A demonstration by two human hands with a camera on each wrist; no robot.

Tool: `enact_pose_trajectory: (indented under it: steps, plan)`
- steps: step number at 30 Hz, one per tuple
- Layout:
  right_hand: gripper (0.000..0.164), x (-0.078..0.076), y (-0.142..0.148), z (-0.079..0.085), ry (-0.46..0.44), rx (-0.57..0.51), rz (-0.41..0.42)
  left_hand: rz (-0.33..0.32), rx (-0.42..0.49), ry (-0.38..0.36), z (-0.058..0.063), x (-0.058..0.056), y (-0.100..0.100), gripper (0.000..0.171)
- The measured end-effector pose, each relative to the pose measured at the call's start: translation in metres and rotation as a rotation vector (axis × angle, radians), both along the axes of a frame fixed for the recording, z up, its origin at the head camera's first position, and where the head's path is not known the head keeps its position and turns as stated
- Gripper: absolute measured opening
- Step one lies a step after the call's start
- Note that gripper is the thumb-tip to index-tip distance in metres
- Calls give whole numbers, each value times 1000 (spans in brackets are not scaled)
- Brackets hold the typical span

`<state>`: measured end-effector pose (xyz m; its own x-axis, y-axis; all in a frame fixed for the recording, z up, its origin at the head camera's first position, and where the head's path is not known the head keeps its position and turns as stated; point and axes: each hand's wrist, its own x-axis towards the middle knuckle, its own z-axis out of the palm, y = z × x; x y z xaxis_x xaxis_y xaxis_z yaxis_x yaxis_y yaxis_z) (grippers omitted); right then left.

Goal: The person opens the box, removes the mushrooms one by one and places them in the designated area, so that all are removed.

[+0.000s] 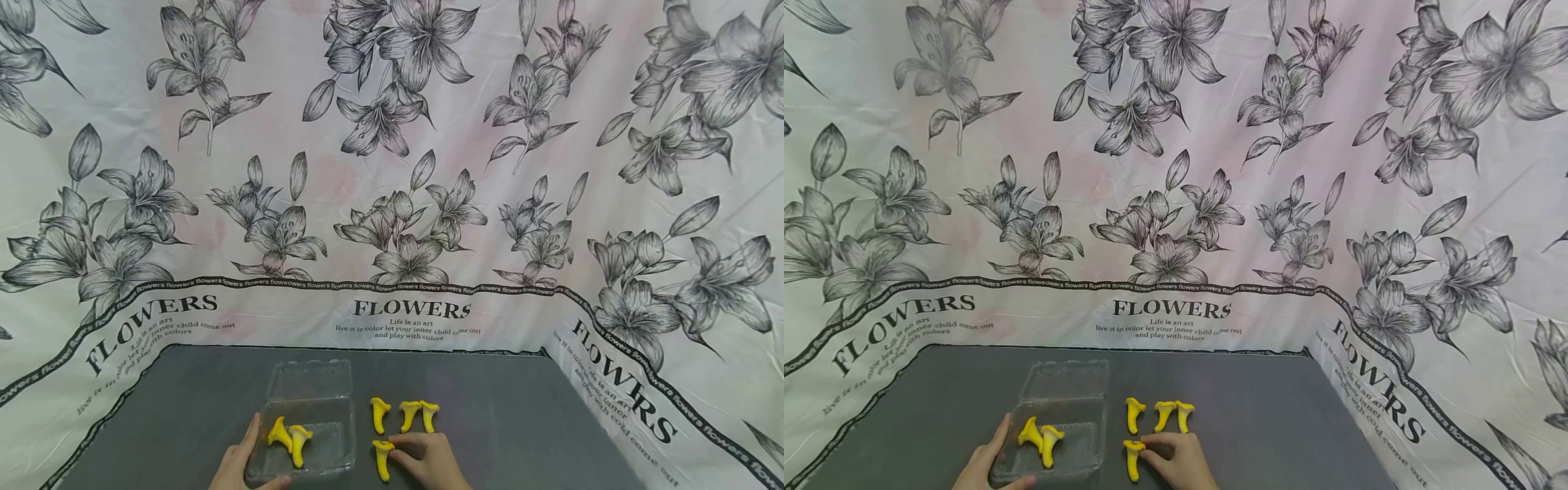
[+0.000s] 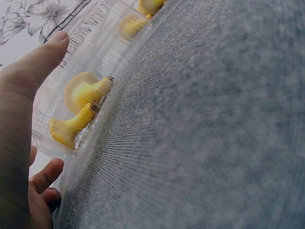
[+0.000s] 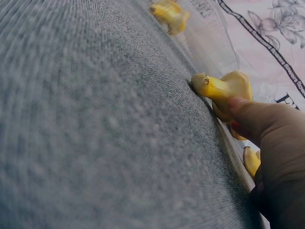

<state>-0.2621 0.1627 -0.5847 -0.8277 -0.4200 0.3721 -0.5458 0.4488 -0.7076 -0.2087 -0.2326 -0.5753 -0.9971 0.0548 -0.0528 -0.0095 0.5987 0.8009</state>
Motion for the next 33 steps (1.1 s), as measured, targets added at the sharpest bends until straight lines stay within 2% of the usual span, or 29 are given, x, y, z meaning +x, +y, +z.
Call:
enact_pose_trajectory:
  steps: [3,9,18,22,26,29,33]
  plan:
    - [29,-2,1,0,-20,9,-7,14,-8,-24,0,-1,0,116]
    - [31,-2,3,2,-74,-1,5,6,-13,12,0,-1,1,114]
    - [28,7,-1,13,-177,-103,-11,-22,26,27,-1,-2,0,113]
    - [28,8,-3,19,-153,-108,-42,-74,58,58,-4,-2,-3,113]
    - [27,6,-7,22,-78,-100,-51,-108,49,104,-4,-2,-5,110]
    - [25,3,-12,26,-29,-81,-60,-77,32,102,-3,-2,-4,110]
    - [27,0,-20,35,-1,-78,-76,-18,20,61,0,0,-1,113]
